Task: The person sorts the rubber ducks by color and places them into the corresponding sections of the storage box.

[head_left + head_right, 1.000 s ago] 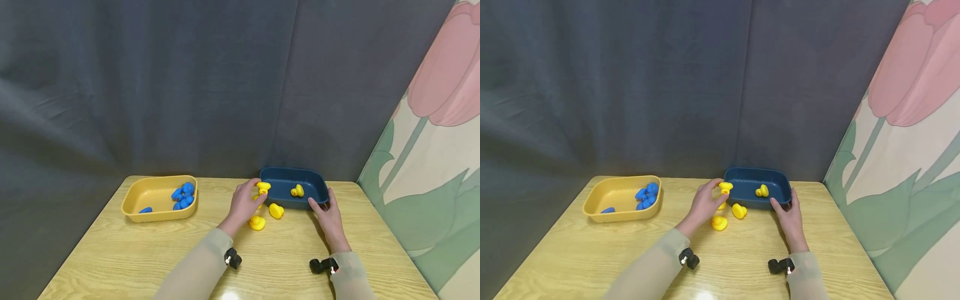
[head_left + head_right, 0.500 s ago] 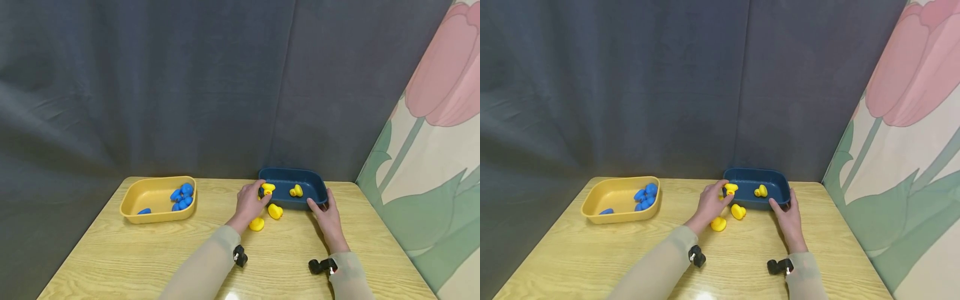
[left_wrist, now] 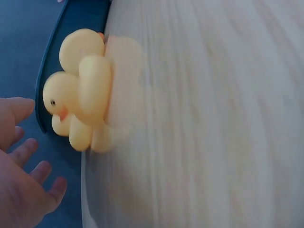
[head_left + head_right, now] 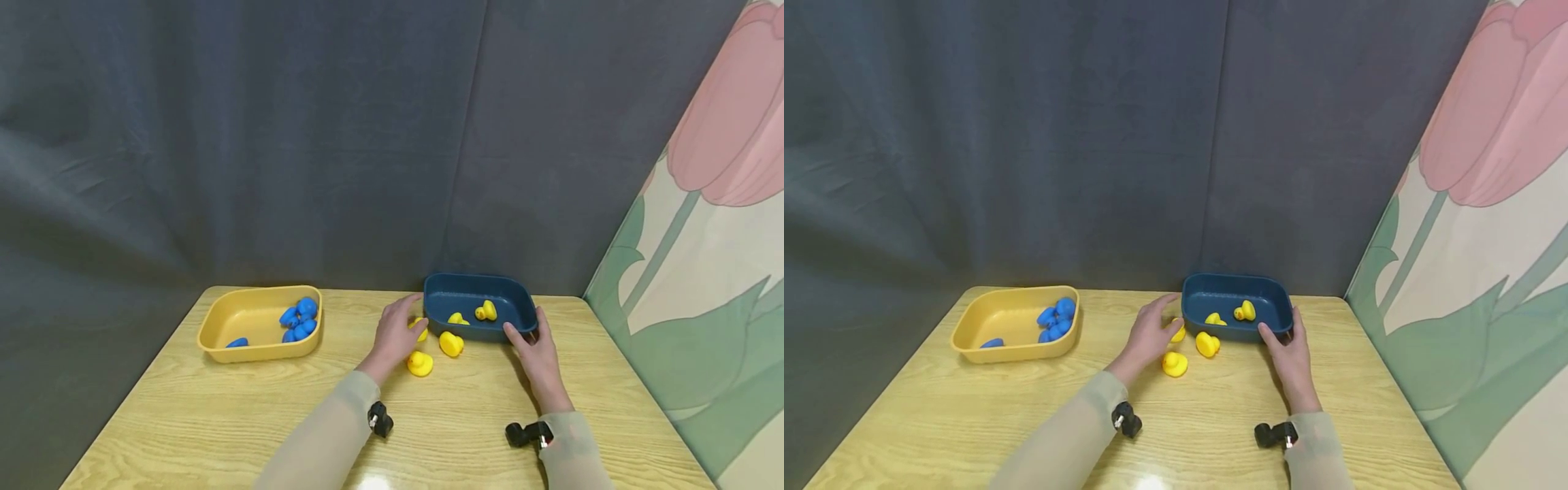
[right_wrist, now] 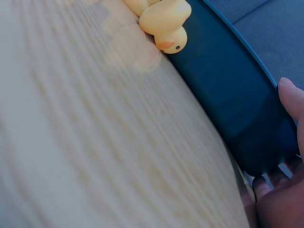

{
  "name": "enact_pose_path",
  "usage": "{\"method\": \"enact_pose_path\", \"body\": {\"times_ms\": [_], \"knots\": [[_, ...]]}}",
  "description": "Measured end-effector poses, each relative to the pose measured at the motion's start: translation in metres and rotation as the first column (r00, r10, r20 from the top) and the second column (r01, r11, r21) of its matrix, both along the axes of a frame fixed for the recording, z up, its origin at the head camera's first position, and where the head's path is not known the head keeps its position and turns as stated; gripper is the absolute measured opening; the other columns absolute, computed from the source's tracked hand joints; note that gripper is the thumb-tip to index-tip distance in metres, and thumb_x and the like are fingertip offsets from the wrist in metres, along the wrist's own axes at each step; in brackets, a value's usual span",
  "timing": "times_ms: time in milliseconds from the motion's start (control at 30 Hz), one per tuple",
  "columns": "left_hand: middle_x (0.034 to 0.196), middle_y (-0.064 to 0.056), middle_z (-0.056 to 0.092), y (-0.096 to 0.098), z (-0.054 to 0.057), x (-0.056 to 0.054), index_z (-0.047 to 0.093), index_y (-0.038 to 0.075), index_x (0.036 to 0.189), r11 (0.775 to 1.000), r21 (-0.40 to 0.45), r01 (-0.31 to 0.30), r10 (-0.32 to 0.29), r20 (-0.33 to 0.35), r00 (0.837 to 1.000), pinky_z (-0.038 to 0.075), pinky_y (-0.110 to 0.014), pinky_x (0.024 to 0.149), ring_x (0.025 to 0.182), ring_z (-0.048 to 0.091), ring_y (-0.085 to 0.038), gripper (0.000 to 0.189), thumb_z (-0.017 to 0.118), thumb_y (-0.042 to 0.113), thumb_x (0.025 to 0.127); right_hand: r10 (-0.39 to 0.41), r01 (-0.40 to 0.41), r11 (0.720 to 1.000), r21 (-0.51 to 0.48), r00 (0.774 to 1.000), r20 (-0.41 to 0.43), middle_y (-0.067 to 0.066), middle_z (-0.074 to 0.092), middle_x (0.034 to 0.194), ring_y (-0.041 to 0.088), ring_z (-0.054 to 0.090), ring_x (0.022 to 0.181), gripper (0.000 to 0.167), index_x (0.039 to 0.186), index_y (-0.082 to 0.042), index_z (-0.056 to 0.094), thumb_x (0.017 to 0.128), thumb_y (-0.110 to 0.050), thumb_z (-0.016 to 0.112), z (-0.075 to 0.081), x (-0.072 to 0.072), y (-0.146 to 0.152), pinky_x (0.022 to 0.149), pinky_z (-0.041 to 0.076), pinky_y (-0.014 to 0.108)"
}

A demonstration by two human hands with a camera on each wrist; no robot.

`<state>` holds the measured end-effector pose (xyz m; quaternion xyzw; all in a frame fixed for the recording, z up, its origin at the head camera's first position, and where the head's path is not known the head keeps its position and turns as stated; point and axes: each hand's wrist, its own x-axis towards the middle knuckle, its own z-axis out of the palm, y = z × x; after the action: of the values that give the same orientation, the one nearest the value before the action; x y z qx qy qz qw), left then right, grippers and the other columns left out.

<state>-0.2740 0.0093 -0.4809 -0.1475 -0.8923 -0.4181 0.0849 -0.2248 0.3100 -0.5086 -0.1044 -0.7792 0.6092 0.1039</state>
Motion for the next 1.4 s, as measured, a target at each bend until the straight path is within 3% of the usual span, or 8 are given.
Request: {"method": "enact_pose_path", "body": {"times_ms": [267, 667, 933, 1400], "knots": [[0.163, -0.011, 0.056, -0.015, -0.006, 0.000, 0.055, 0.011, 0.162, 0.999, 0.017, 0.043, -0.044, 0.058, 0.997, 0.041, -0.055, 0.125, 0.151, 0.047, -0.040, 0.063, 0.079, 0.019, 0.105, 0.004, -0.004, 1.000, 0.007, 1.000, 0.006, 0.013, 0.001, 0.184, 0.036, 0.017, 0.167, 0.107, 0.178, -0.026, -0.008, 0.109, -0.044, 0.071, 0.000, -0.002, 0.003, 0.131, 0.025, 0.052], [0.160, -0.011, 0.060, -0.016, -0.009, -0.001, 0.055, 0.010, 0.162, 0.994, -0.005, 0.108, -0.107, 0.117, 0.987, 0.041, -0.054, 0.125, 0.149, 0.049, -0.039, 0.067, 0.083, 0.023, 0.103, 0.008, -0.008, 1.000, -0.003, 1.000, -0.011, 0.013, 0.004, 0.184, 0.035, 0.019, 0.167, 0.109, 0.178, -0.026, -0.008, 0.107, -0.048, 0.072, 0.004, -0.002, 0.000, 0.130, 0.027, 0.052], [0.158, -0.010, 0.062, -0.015, -0.014, -0.003, 0.057, 0.009, 0.160, 0.993, -0.065, 0.102, -0.093, 0.129, 0.987, 0.042, -0.053, 0.124, 0.147, 0.052, -0.038, 0.065, 0.083, 0.024, 0.103, 0.011, -0.011, 1.000, -0.007, 1.000, -0.004, 0.012, 0.003, 0.184, 0.036, 0.017, 0.167, 0.110, 0.178, -0.028, -0.008, 0.107, -0.048, 0.073, 0.003, -0.002, 0.000, 0.131, 0.027, 0.052], [0.152, -0.008, 0.066, -0.014, -0.018, -0.002, 0.062, 0.010, 0.157, 0.992, -0.079, 0.094, -0.083, 0.130, 0.988, 0.043, -0.052, 0.122, 0.142, 0.055, -0.036, 0.061, 0.085, 0.017, 0.100, 0.013, -0.013, 1.000, 0.005, 1.000, 0.017, 0.013, 0.000, 0.184, 0.035, 0.016, 0.168, 0.109, 0.178, -0.026, -0.009, 0.108, -0.048, 0.071, 0.001, 0.000, 0.001, 0.131, 0.026, 0.051]]}}
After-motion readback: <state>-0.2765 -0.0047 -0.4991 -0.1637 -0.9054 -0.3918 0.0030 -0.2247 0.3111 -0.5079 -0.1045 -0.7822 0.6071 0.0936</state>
